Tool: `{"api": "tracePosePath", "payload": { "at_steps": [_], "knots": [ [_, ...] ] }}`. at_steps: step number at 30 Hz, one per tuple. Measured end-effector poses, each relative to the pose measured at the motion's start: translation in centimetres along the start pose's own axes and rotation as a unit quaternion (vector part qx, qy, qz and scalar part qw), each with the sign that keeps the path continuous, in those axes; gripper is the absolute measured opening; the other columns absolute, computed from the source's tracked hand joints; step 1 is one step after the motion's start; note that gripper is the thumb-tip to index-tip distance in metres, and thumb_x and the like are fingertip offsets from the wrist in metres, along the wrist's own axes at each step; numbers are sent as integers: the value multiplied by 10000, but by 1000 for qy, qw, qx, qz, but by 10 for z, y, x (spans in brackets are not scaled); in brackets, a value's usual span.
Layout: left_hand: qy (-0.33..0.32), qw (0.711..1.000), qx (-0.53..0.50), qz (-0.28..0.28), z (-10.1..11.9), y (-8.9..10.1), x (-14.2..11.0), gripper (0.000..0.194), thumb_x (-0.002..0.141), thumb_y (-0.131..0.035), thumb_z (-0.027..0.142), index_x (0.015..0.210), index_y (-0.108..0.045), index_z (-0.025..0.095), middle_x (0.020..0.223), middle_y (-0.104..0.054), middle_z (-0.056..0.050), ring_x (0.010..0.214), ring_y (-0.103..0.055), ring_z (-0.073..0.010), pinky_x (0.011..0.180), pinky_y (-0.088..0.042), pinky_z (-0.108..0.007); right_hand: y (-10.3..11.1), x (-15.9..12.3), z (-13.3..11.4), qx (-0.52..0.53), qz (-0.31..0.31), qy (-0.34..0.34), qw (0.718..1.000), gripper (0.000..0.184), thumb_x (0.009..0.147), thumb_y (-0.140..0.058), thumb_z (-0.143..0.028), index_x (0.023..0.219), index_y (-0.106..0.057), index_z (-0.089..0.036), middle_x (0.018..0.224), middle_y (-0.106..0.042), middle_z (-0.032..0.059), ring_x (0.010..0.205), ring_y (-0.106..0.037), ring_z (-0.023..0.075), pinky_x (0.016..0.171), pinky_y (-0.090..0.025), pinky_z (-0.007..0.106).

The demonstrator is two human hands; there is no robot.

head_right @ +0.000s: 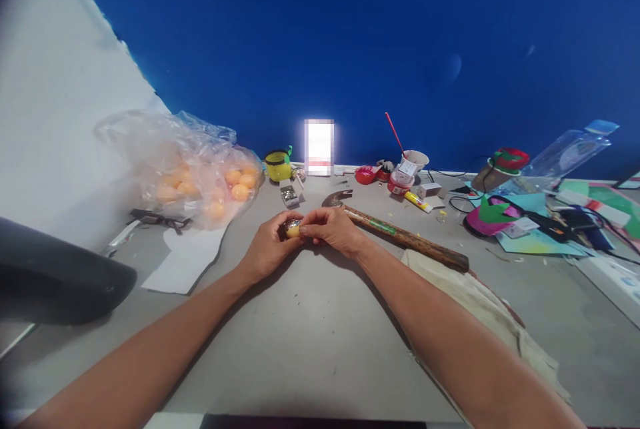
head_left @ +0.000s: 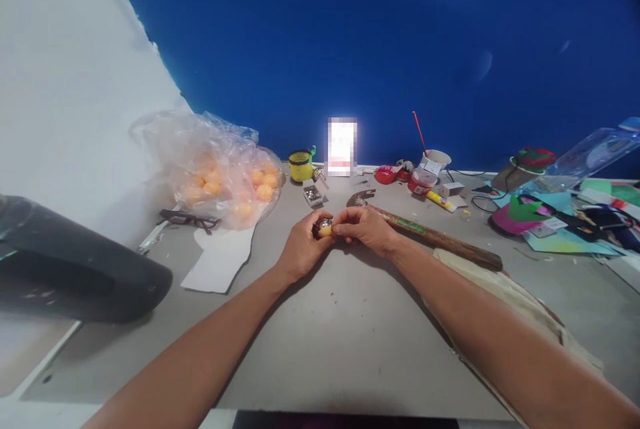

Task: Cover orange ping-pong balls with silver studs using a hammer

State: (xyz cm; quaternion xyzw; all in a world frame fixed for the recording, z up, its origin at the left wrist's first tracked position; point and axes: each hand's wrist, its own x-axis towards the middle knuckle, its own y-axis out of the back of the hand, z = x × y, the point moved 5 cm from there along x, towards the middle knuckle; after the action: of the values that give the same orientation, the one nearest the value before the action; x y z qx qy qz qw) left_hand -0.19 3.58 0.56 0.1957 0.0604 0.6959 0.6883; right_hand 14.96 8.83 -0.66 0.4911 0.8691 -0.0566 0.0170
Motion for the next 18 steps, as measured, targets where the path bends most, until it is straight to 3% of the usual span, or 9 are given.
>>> {"api": "tracePosePath", "payload": {
  "at_steps": [18],
  "knots": [
    [-9,999,50,17,-5,-1,-2,240,799,-744,306,1004,-664,210,894,-705,17,738,-590,-160,697,-448,-274,-5,-2,-4,-77,18,49,996,166,696,-819,-321,711,-739,-177,628,-680,17,549,-529,108,535,-396,254]
  ]
}}
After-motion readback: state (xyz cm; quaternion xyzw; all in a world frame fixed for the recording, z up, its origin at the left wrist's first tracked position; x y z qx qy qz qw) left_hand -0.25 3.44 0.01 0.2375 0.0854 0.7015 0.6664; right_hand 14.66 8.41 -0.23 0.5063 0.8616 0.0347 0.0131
